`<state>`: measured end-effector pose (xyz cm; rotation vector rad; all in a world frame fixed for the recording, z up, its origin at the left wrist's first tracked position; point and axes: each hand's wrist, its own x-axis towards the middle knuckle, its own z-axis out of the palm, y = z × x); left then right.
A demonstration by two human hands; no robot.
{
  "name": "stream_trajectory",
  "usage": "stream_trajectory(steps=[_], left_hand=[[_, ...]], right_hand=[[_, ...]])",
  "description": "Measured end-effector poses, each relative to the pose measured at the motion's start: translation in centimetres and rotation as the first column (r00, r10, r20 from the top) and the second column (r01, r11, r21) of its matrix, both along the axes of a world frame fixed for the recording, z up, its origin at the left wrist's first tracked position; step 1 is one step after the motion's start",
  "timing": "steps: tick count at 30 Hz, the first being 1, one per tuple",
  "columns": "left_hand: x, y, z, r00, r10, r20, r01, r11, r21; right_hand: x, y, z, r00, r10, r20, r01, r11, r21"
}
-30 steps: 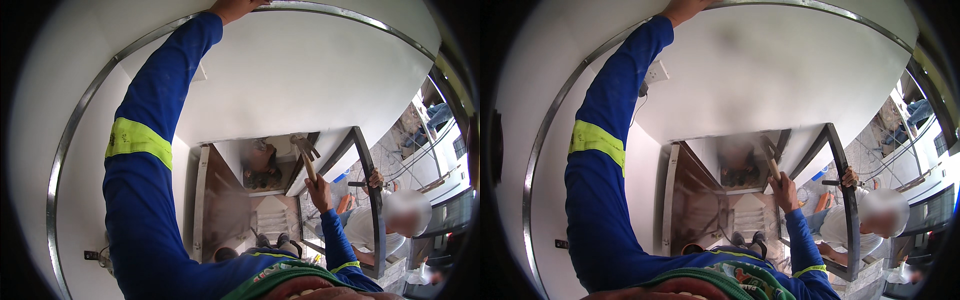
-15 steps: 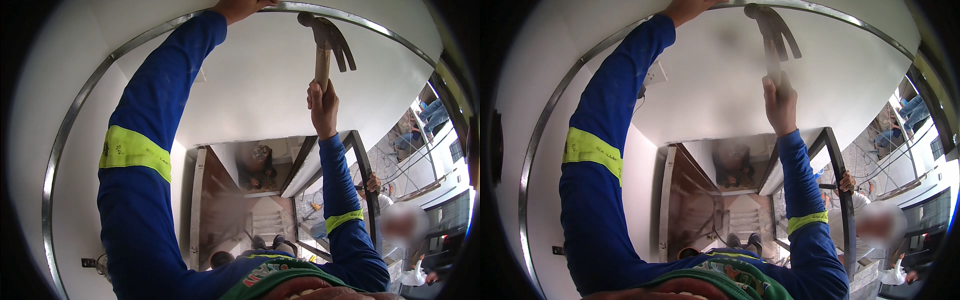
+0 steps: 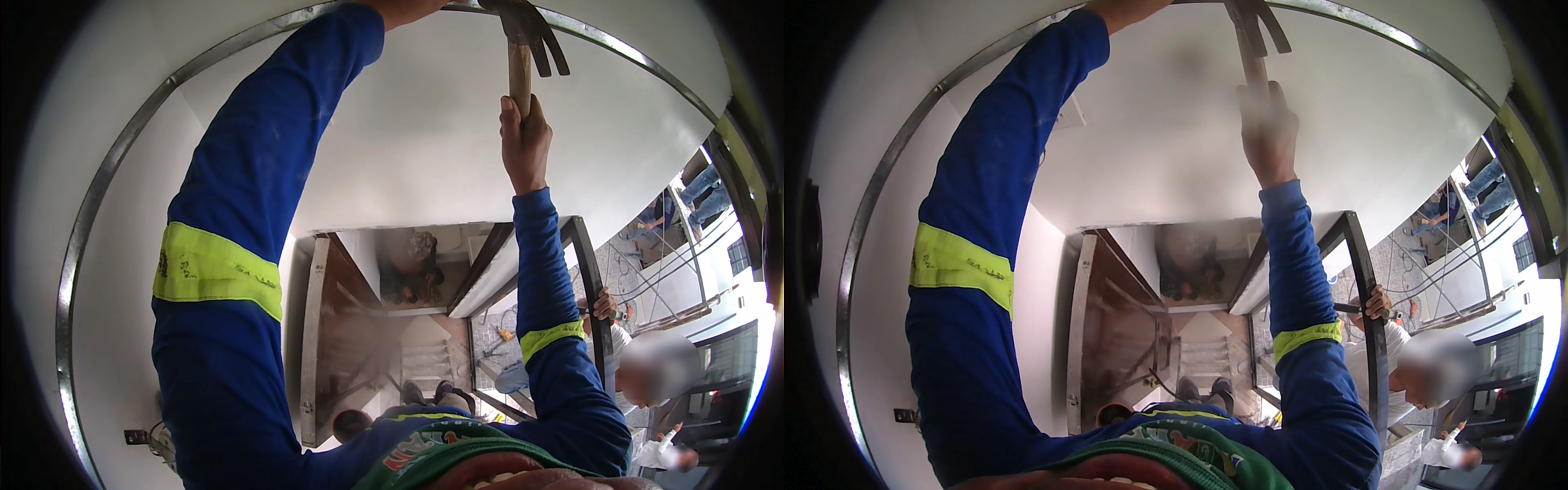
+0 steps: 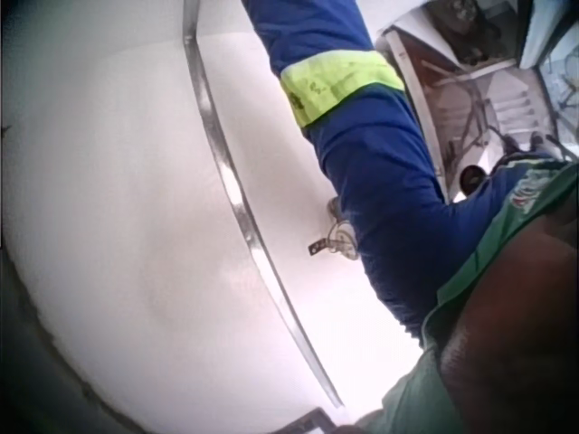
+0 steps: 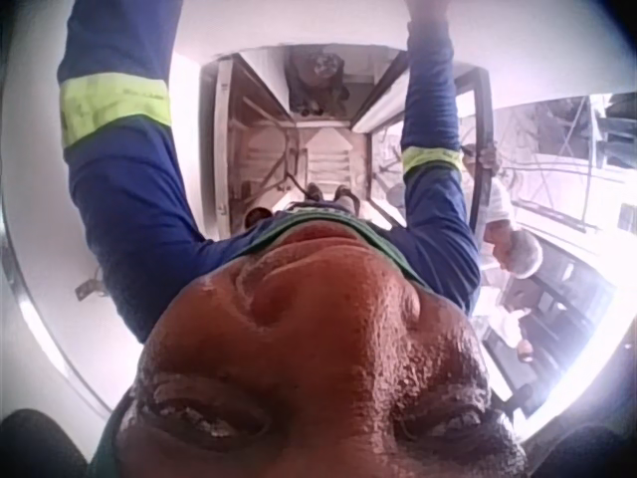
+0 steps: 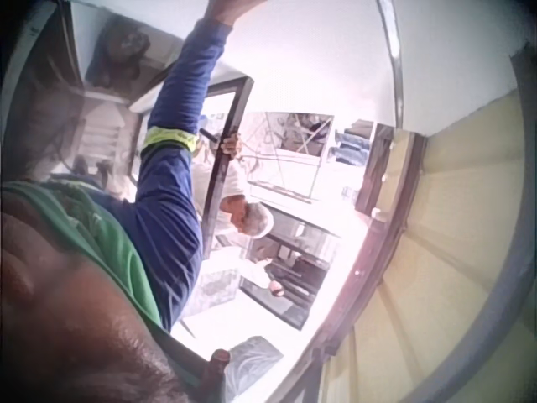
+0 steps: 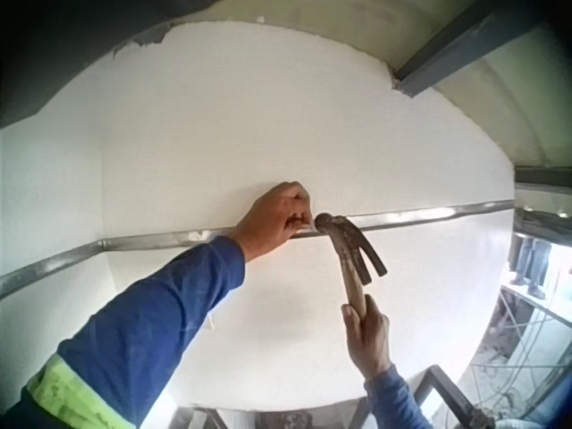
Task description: The person uses a hammer to secure a metal trim strip along the ceiling edge. They repeatedly tap the trim into place while holding it with the other hand. Another person is visible below, assisting with a metal frame.
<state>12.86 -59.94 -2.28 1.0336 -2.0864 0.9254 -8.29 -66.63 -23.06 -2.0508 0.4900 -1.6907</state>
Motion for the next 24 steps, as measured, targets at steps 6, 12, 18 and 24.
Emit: stream_trajectory(steps=[6,12,18,24], left_hand=[[-0.20,0.21,-0.16,0.997,-0.021,-0.072,0.022,1.000,0.015],[-0.28,0.27,-0.11,0.996,0.039,-0.076,-0.037,0.999,0.037],[-0.14,0.20,-0.11,0.999,0.034,-0.022,-0.034,0.999,-0.033],[-0.11,0.19,-0.14,0.994,0.016,-0.110,-0.009,0.997,0.072]], right_hand=[[0.14,0.26,0.11,0.997,0.037,0.068,-0.031,0.995,-0.090],[0.49,0.59,0.18,0.992,0.055,0.117,-0.038,0.989,-0.144],[0.58,0.46,0.70,0.994,-0.112,-0.016,0.107,0.975,-0.193],[0.72,0.56,0.65,0.992,-0.032,0.122,0.053,0.983,-0.175]])
